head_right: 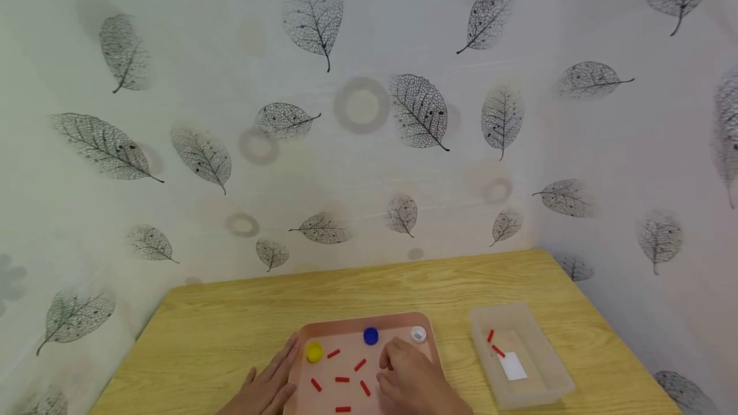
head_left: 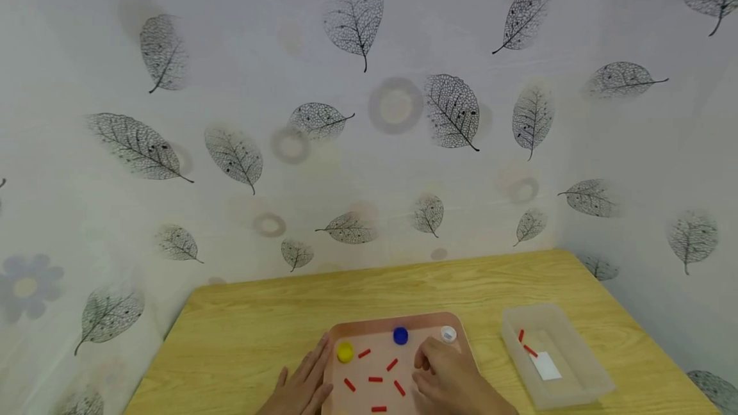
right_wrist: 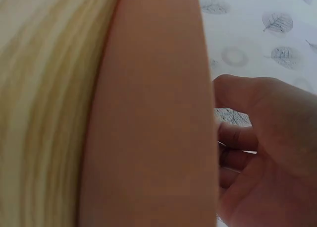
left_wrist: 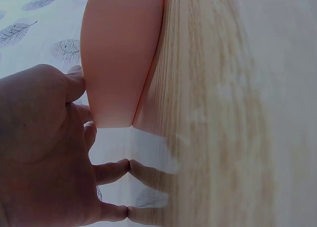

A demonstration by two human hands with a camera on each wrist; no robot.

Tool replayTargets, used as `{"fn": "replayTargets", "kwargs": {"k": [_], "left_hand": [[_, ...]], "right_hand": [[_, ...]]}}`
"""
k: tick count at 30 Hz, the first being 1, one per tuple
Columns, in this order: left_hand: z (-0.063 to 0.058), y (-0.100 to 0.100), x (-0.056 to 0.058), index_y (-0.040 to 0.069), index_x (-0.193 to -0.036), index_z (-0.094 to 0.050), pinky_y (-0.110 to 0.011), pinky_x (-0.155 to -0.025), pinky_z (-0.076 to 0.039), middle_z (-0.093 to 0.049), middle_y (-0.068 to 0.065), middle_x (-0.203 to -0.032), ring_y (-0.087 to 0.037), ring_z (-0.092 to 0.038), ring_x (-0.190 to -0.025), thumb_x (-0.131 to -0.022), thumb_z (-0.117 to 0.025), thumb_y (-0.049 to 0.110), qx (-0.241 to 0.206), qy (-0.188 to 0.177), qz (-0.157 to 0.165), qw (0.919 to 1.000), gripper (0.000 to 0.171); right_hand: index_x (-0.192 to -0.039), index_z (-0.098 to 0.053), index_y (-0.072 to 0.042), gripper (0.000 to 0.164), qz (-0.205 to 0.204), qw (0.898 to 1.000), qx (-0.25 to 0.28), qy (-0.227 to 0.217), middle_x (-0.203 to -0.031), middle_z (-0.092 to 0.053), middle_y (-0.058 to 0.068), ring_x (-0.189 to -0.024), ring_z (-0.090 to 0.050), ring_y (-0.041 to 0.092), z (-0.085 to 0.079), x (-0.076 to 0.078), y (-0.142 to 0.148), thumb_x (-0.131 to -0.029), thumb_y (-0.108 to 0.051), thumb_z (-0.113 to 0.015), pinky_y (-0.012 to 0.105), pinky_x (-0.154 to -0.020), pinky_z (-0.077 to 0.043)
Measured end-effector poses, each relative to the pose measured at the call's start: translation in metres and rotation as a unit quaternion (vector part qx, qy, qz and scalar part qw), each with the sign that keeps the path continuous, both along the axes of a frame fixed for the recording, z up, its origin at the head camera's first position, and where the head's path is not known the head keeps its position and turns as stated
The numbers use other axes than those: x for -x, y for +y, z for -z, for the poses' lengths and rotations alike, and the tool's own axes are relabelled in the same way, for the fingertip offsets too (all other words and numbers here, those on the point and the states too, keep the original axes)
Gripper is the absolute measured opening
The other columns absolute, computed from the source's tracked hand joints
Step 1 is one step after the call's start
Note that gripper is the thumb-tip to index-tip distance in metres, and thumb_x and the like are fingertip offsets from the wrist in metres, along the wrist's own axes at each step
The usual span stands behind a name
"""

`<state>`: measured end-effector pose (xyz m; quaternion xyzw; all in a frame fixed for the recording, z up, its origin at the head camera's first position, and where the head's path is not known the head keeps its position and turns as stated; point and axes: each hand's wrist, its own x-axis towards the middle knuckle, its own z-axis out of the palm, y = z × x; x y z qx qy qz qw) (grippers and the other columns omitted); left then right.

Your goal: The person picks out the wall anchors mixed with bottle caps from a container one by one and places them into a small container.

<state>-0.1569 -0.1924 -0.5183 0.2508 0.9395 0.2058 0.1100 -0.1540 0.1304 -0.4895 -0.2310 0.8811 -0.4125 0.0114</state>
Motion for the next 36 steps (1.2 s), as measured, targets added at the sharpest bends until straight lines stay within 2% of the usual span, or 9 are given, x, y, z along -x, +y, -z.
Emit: {"fn": "replayTargets", "kwargs": {"k": [4, 5, 7, 9, 13, 16, 22, 29, 36], "left_hand": [[0.001, 0.000, 0.000, 0.024, -0.154, -0.003, -0.080, -0.090, -0.012, 0.002, 0.005, -0.159, -0.034, -0.017, -0.141, -0.095, -0.028, 0.064, 0.005, 0.000, -0.001, 1.0000, 0.076], [0.001, 0.001, 0.002, 0.026, -0.154, -0.002, -0.080, -0.091, -0.012, 0.002, 0.008, -0.159, -0.033, -0.018, -0.141, -0.097, -0.024, 0.060, -0.004, -0.009, -0.016, 0.9998, 0.069], [0.001, 0.000, 0.002, 0.027, -0.154, -0.003, -0.080, -0.091, -0.013, 0.003, 0.009, -0.159, -0.032, -0.017, -0.141, -0.097, -0.023, 0.061, 0.000, -0.006, -0.015, 0.9999, 0.069], [0.001, -0.003, 0.000, 0.022, -0.154, -0.004, -0.080, -0.089, -0.014, 0.003, 0.003, -0.159, -0.035, -0.016, -0.141, -0.091, -0.029, 0.070, 0.030, 0.023, 0.026, 0.9990, 0.082], [0.000, -0.002, -0.001, 0.023, -0.154, -0.005, -0.080, -0.090, -0.013, 0.003, 0.003, -0.159, -0.034, -0.016, -0.141, -0.091, -0.029, 0.070, 0.029, 0.016, 0.019, 0.9993, 0.083], [0.000, 0.001, -0.001, 0.026, -0.154, -0.003, -0.080, -0.091, -0.011, 0.001, 0.008, -0.159, -0.030, -0.017, -0.141, -0.096, -0.027, 0.062, -0.004, -0.006, -0.021, 0.9998, 0.072], [-0.001, -0.009, -0.011, 0.015, -0.154, -0.005, -0.077, -0.091, -0.020, 0.002, -0.001, -0.159, -0.032, -0.014, -0.142, -0.080, -0.039, 0.079, 0.055, 0.097, 0.070, 0.9912, 0.103], [-0.004, 0.002, -0.007, 0.025, -0.154, -0.003, -0.079, -0.093, -0.006, 0.001, 0.009, -0.159, -0.028, -0.012, -0.143, -0.098, -0.027, 0.058, -0.001, -0.012, -0.024, 0.9997, 0.069], [-0.004, 0.006, -0.003, 0.028, -0.153, -0.003, -0.079, -0.093, -0.007, -0.001, 0.009, -0.159, -0.028, -0.014, -0.142, -0.099, -0.022, 0.057, -0.010, -0.028, -0.049, 0.9984, 0.064]], "right_hand": [[-0.088, -0.054, -0.012, 0.007, 0.010, 0.989, 0.055, -0.140, -0.075, -0.052, -0.002, -0.064, -0.050, 0.008, 0.001, -0.005, -0.006, -0.088, -0.013, -0.061, 0.021, -0.055, -0.043], [-0.090, -0.054, -0.011, 0.008, 0.010, 0.984, 0.066, -0.164, -0.076, -0.052, -0.001, -0.064, -0.051, 0.009, 0.002, -0.007, -0.007, -0.089, -0.014, -0.061, 0.021, -0.054, -0.043], [-0.090, -0.055, -0.010, 0.007, 0.011, 0.977, 0.084, -0.195, -0.074, -0.053, 0.001, -0.061, -0.050, 0.012, 0.004, -0.009, -0.010, -0.090, -0.015, -0.060, 0.022, -0.051, -0.042], [-0.090, -0.055, -0.012, 0.005, 0.014, 0.976, 0.079, -0.203, -0.074, -0.054, 0.000, -0.061, -0.052, 0.013, 0.005, -0.010, -0.013, -0.091, -0.015, -0.058, 0.022, -0.050, -0.042], [-0.086, -0.056, -0.018, 0.006, 0.000, 0.989, 0.009, -0.150, -0.073, -0.053, -0.007, -0.063, -0.052, 0.007, 0.011, -0.004, -0.016, -0.090, -0.016, -0.061, 0.021, -0.053, -0.042], [-0.085, -0.056, -0.020, 0.009, -0.011, 0.992, -0.025, -0.125, -0.073, -0.052, -0.010, -0.063, -0.051, 0.004, 0.016, -0.001, -0.017, -0.089, -0.020, -0.064, 0.021, -0.055, -0.044], [-0.091, -0.056, -0.022, 0.014, 0.005, 0.976, 0.000, -0.216, -0.082, -0.056, -0.007, -0.069, -0.058, 0.009, 0.016, -0.009, -0.021, -0.090, -0.032, -0.065, 0.025, -0.060, -0.050], [-0.091, -0.058, -0.024, 0.008, -0.005, 0.985, -0.052, -0.167, -0.079, -0.051, -0.011, -0.067, -0.053, 0.004, 0.017, -0.006, -0.024, -0.090, -0.027, -0.065, 0.022, -0.061, -0.049], [-0.086, -0.058, -0.023, 0.008, -0.015, 0.991, -0.075, -0.112, -0.076, -0.048, -0.013, -0.064, -0.048, 0.001, 0.019, -0.006, -0.024, -0.090, -0.019, -0.064, 0.019, -0.057, -0.046]]}}
